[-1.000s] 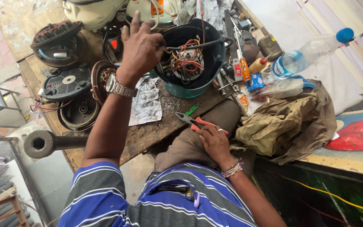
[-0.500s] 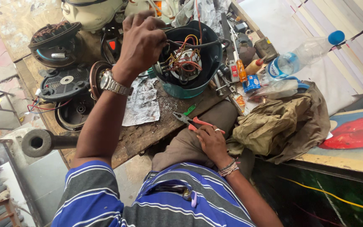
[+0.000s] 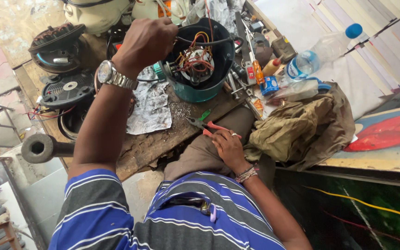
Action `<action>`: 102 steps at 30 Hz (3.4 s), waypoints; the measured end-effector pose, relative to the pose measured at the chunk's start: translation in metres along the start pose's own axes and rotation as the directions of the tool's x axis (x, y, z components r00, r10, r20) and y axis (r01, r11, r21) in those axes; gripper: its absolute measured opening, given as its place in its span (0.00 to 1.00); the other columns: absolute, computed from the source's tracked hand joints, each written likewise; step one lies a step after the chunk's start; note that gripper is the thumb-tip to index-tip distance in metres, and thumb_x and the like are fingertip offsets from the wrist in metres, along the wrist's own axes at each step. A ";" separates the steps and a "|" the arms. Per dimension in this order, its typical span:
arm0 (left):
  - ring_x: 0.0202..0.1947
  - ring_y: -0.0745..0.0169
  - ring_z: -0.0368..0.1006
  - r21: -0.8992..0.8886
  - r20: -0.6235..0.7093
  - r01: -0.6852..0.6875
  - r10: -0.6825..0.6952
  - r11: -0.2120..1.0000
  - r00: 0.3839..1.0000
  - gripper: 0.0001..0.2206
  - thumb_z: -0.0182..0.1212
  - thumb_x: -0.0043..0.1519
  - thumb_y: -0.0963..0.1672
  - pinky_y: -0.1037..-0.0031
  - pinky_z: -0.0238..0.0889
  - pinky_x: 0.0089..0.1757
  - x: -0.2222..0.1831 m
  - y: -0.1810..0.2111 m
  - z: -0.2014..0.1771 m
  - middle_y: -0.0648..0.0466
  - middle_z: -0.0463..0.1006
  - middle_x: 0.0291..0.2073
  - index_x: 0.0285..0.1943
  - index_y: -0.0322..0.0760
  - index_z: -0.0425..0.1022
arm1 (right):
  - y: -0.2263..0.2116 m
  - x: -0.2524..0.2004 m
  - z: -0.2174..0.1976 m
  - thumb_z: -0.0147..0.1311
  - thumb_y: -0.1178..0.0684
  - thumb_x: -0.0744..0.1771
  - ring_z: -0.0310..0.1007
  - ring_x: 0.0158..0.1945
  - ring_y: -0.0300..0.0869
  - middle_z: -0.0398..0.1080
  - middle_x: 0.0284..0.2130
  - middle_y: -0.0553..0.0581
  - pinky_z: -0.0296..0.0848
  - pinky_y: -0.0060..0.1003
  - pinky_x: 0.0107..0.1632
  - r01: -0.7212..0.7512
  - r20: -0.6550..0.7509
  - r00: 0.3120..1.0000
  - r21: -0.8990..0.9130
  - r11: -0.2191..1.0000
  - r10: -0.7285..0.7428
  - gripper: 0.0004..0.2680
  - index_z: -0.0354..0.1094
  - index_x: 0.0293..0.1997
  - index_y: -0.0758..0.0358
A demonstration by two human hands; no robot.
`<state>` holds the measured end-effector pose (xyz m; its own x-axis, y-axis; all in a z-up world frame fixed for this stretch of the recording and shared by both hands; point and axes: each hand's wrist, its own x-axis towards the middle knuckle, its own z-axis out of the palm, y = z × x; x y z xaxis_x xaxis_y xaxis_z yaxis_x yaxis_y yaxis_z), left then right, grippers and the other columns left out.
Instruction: The person repairs an electric motor by stripping wire insulation with pliers and tightening terminal screws with a screwdriver. The person works on the internal wiring of a teal motor housing, using tools to adjust connections.
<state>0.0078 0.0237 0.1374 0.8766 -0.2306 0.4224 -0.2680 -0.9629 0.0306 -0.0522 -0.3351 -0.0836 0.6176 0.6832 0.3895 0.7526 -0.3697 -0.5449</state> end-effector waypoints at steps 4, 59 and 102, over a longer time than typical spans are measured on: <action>0.31 0.45 0.77 -0.091 -0.079 -0.053 0.046 0.994 0.996 0.06 0.68 0.57 0.40 0.58 0.69 0.34 -0.004 0.000 -0.004 0.47 0.78 0.30 0.35 0.31 0.76 | 0.003 0.001 -0.001 0.61 0.56 0.64 0.70 0.48 0.50 0.71 0.42 0.53 0.69 0.46 0.51 0.002 0.004 1.000 0.014 1.000 -0.002 0.08 0.75 0.47 0.56; 0.46 0.70 0.76 -0.954 0.288 0.298 -0.353 -0.028 0.890 0.13 0.50 0.70 0.38 0.79 0.70 0.50 -0.015 -0.062 0.104 0.52 0.80 0.48 0.61 0.27 0.75 | 0.001 -0.011 -0.059 0.58 0.42 0.66 0.76 0.31 0.62 0.74 0.26 0.67 0.71 0.54 0.32 -0.426 0.079 0.894 -0.148 0.892 0.440 0.13 0.72 0.47 0.59; 0.51 0.60 0.76 -0.982 0.188 0.167 -0.445 -0.088 0.875 0.17 0.42 0.66 0.36 0.72 0.71 0.55 -0.022 -0.044 0.116 0.46 0.80 0.51 0.59 0.26 0.74 | -0.025 0.097 -0.027 0.57 0.35 0.69 0.51 0.77 0.47 0.43 0.76 0.65 0.62 0.43 0.73 -0.095 -0.031 0.982 0.766 0.636 0.184 0.38 0.31 0.79 0.67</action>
<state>0.0464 0.0547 0.0219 0.9620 0.2006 0.1855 -0.2229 0.1835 0.9574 -0.0052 -0.2761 -0.0122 0.7526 0.5833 0.3055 0.2453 0.1821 -0.9522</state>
